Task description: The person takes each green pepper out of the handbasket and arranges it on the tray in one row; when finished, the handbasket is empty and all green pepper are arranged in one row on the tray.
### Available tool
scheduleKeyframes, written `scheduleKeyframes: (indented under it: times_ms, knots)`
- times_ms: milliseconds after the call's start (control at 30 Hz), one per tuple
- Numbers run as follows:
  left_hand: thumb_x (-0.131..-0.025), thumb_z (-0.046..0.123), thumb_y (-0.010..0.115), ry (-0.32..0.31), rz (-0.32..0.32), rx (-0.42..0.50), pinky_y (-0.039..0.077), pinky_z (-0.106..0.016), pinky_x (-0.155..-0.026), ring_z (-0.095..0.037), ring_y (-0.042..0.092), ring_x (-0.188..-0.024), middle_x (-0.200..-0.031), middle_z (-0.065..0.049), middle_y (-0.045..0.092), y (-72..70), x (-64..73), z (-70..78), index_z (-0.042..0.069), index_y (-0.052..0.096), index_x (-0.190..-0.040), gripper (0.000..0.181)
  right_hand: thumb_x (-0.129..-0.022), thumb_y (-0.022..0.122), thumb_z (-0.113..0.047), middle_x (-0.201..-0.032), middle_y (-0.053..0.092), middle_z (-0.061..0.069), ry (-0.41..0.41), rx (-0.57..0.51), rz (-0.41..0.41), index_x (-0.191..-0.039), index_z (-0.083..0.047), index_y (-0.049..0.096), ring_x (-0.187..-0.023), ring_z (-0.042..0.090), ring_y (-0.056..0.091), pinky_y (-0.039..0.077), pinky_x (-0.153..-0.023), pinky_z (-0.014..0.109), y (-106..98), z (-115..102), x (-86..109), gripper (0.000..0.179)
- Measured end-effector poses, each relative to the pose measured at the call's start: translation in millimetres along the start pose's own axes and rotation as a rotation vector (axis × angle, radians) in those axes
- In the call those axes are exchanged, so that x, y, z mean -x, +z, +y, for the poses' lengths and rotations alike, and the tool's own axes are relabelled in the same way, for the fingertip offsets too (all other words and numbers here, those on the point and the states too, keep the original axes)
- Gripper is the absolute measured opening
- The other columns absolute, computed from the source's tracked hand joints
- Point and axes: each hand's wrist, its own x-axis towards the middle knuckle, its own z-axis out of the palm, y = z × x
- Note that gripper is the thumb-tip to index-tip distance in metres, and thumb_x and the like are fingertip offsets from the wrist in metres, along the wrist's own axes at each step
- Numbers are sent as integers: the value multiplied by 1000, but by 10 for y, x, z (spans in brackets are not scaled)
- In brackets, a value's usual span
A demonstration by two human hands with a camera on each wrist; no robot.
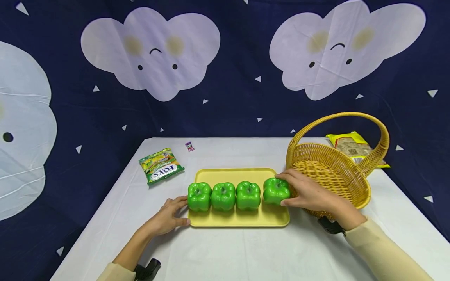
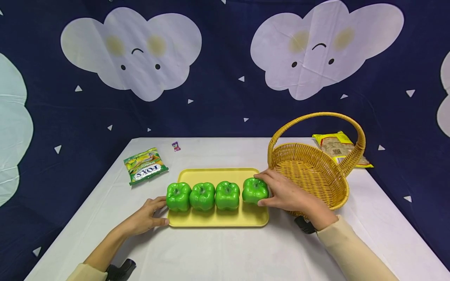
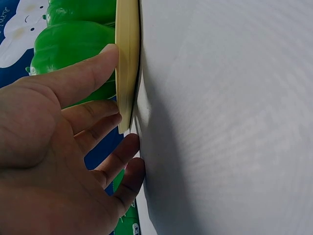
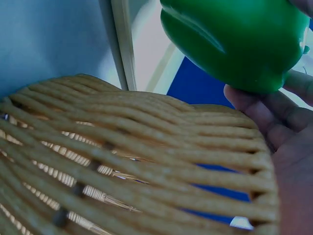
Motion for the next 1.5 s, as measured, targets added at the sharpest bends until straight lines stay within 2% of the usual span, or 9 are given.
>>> scheduleKeyframes:
  times_ms: [767, 1300, 1500]
  knots:
    - [-79, 23, 74, -4, 4, -3, 27, -60, -106, -28, 37, -125, -147, -8, 42, 5, -5, -2, 5, 51, -135, 63, -73, 77, -43, -128, 54, 4, 36, 20, -81, -135, -13, 48, -116, 25, 53, 45, -97, 48, 90, -35, -25, 75]
    - [-79, 23, 74, -5, 2, 2, 24, -63, -107, -32, 33, -130, -147, -9, 42, 5, -1, -1, 6, 51, -135, 63, -74, 74, -50, -134, 51, 7, 26, -7, -76, -138, -12, 44, -123, 29, 49, 41, -101, 52, 109, -14, -19, 80]
    - [-79, 23, 74, -6, 4, -6, 26, -62, -106, -30, 35, -127, -147, -8, 42, 5, -5, -3, 6, 51, -135, 63, -73, 75, -48, -135, 50, 8, 15, -36, -50, -137, -11, 45, -124, 30, 49, 41, -102, 52, 91, -19, -19, 79]
